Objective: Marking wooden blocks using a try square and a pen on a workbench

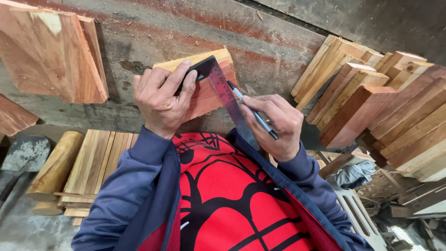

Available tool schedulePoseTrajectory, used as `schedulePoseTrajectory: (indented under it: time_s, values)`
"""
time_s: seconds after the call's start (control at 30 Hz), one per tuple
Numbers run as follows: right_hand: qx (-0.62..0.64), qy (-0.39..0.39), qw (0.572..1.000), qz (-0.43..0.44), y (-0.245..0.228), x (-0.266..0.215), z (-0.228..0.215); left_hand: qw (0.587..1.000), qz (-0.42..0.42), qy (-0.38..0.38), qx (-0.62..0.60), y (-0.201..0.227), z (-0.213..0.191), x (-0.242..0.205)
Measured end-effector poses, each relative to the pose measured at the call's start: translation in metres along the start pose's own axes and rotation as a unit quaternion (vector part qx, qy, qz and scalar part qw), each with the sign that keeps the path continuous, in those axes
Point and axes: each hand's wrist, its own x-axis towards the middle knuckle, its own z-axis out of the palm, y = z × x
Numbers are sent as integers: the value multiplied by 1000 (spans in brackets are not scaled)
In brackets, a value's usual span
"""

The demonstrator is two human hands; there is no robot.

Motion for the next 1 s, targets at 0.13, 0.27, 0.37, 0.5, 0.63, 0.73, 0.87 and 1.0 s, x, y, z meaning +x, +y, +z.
schedulePoseTrajectory:
  time_s: [0.13, 0.27, 0.37, 0.5, 0.63, 0.73, 0.87, 1.0]
  values:
    - [-7, 10, 1000, -2, -3, -7, -8, 1000, 2, -3, -2, 1, 0, 1]
    - [-26, 3, 1000, 8, -1, -12, -9, 1000, 8, 2, -3, 2, 0, 2]
    - [-24, -4, 1000, 6, 0, -15, -6, 1000, 6, 1, -3, 2, -1, 0]
    - [-39, -22, 999, 0, -1, -15, -7, 1000, 1, -2, -6, 3, -1, -1]
    - [-51, -40, 998, 9, -10, -17, -15, 1000, 0, 1, -9, 3, 0, -1]
    - [-50, -83, 994, 43, -10, -25, -21, 1000, -4, 1, -9, 4, -1, -1]
    - [-105, -40, 991, 66, -3, -15, -5, 1000, -5, 4, 3, 4, -1, 0]
    - [-53, 29, 995, 75, 31, -23, 31, 1000, -2, 3, 12, 7, -2, 1]
